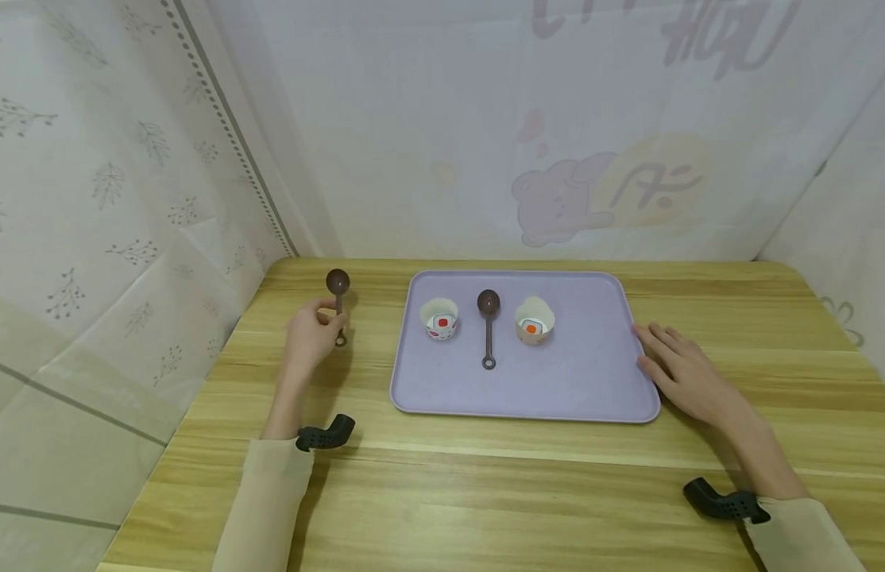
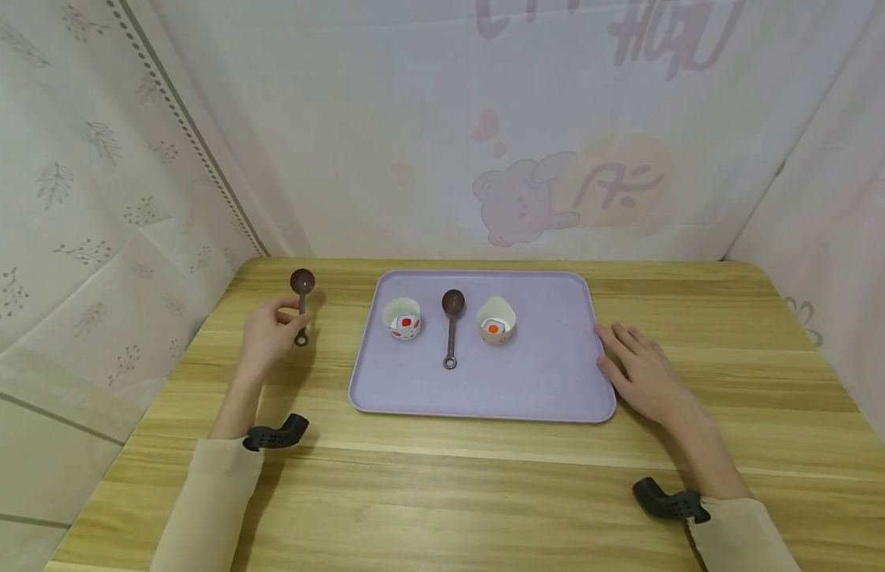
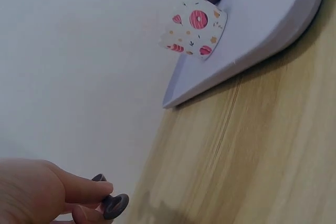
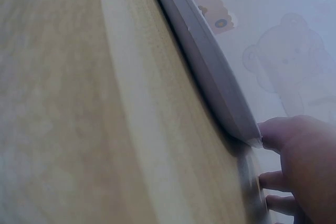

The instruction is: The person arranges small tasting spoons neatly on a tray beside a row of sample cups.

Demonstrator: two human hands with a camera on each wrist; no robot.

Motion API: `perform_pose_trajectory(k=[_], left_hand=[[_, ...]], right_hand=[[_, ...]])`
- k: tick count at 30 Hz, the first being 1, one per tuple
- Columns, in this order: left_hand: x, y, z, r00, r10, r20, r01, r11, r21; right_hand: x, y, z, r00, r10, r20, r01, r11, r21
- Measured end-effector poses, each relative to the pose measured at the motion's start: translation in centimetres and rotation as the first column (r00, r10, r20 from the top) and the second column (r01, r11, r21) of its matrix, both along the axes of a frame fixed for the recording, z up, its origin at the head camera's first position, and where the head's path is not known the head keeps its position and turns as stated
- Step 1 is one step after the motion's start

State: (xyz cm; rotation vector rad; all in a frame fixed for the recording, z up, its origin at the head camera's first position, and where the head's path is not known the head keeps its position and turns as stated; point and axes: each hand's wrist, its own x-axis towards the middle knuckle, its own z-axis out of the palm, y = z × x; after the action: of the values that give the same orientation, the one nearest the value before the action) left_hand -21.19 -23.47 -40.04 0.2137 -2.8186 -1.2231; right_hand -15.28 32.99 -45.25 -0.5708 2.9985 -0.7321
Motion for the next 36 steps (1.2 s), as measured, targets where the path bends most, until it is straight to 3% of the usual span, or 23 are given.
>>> perform_pose_trajectory(k=[10,19,36], left_hand=[[0.2,0.8,0.7,1.0,-0.005,-0.029,0.006,1.0,0.025],[0.2,1.6,1.2,0.995,-0.018,-0.098,0.024,0.998,0.051],[0.6,3.4,2.4,0.99,-0.054,-0.13,0.063,0.996,0.063]], right_hand=[[0.0,0.0,-0.1,1.0,-0.001,0.0,0.001,1.0,0.004],[-0.1,0.1,-0.2,1.0,0.003,-0.004,-0.003,1.0,-0.012],[-0.1,0.1,-0.1,1.0,0.006,-0.008,-0.007,1.0,-0.008]])
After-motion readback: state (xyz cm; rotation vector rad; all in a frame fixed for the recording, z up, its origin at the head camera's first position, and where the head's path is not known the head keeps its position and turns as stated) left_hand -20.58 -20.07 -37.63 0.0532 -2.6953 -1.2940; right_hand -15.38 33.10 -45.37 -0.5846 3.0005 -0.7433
